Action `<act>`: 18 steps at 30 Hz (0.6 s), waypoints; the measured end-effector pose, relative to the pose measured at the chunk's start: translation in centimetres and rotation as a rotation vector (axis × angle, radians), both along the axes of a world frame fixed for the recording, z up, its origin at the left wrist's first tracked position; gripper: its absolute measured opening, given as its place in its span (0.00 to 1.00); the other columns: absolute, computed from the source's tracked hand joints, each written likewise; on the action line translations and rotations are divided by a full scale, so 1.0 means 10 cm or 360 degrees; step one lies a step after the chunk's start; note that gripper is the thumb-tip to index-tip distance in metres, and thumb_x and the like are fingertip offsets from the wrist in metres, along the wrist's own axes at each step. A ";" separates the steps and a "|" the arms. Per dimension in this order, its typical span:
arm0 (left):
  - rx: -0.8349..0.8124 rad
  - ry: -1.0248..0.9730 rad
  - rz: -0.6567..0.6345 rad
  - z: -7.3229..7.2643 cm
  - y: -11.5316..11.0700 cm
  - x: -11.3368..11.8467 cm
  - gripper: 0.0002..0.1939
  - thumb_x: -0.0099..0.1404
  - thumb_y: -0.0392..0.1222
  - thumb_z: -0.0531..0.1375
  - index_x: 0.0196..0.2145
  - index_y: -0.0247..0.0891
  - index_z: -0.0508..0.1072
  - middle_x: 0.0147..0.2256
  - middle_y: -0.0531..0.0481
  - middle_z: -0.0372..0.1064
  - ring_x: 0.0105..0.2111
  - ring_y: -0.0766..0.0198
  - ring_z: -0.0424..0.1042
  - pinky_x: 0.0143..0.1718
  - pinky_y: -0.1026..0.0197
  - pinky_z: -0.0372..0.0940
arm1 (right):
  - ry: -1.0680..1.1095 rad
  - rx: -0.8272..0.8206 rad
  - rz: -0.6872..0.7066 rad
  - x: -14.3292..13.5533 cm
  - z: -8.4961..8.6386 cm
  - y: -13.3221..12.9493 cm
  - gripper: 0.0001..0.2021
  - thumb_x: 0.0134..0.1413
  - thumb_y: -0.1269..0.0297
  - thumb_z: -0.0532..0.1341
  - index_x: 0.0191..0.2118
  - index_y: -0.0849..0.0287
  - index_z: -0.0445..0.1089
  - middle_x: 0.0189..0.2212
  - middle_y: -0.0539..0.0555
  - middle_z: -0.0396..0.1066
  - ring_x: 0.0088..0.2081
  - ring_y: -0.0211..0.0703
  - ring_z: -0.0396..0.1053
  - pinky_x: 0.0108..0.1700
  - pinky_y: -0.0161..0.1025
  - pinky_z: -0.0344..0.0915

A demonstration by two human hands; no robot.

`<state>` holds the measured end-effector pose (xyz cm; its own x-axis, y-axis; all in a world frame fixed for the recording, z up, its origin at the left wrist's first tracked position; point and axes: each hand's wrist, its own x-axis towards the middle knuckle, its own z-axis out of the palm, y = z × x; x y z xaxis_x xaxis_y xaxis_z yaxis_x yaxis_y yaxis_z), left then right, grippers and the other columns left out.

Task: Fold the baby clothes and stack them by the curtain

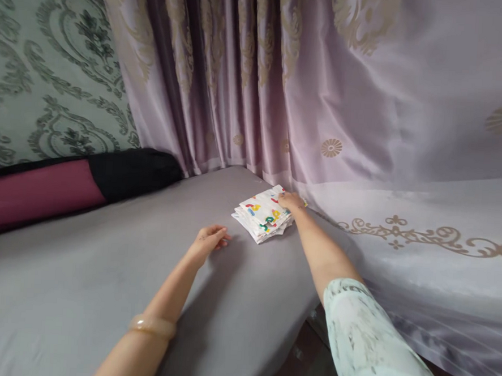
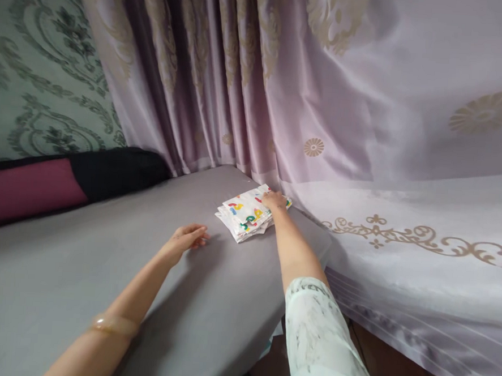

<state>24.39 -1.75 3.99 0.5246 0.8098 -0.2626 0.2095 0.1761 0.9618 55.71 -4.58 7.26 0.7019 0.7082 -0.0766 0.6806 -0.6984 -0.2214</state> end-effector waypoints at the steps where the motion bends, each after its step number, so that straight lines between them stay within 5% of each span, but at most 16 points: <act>1: 0.0018 0.0021 0.0020 0.00 0.01 -0.15 0.24 0.49 0.55 0.67 0.37 0.35 0.74 0.33 0.45 0.78 0.26 0.67 0.71 0.28 0.65 0.61 | -0.0046 0.0024 -0.0017 -0.02 0.01 -0.01 0.27 0.68 0.56 0.42 0.62 0.64 0.63 0.60 0.70 0.60 0.62 0.59 0.57 0.60 0.53 0.54; 6: 0.0111 0.0173 0.0140 0.01 0.06 -0.80 0.31 0.44 0.64 0.66 0.38 0.36 0.74 0.35 0.42 0.78 0.29 0.63 0.73 0.30 0.63 0.63 | -0.0319 0.0231 0.0176 -0.16 -0.04 0.02 0.27 0.67 0.52 0.42 0.63 0.56 0.62 0.67 0.60 0.51 0.67 0.59 0.45 0.65 0.57 0.42; 10: 0.0167 0.0260 0.0152 0.02 0.05 -1.16 0.35 0.43 0.68 0.64 0.39 0.37 0.74 0.37 0.42 0.78 0.32 0.60 0.74 0.31 0.62 0.64 | -0.0059 0.0060 0.0233 -0.14 -0.13 0.09 0.31 0.67 0.46 0.37 0.70 0.50 0.48 0.71 0.54 0.39 0.70 0.61 0.36 0.65 0.65 0.37; 18: 0.0090 0.0339 0.0267 0.01 -0.01 -1.69 0.36 0.42 0.67 0.66 0.40 0.37 0.73 0.36 0.43 0.78 0.31 0.60 0.74 0.33 0.60 0.65 | 0.0029 -0.0026 0.0229 -0.09 -0.10 0.13 0.32 0.66 0.44 0.36 0.70 0.50 0.48 0.71 0.56 0.40 0.70 0.62 0.37 0.65 0.67 0.37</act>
<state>7.52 -1.85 4.14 0.3196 0.8972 -0.3047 0.3808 0.1728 0.9084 54.84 -3.26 6.21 0.5918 0.7998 -0.1006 0.7698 -0.5977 -0.2238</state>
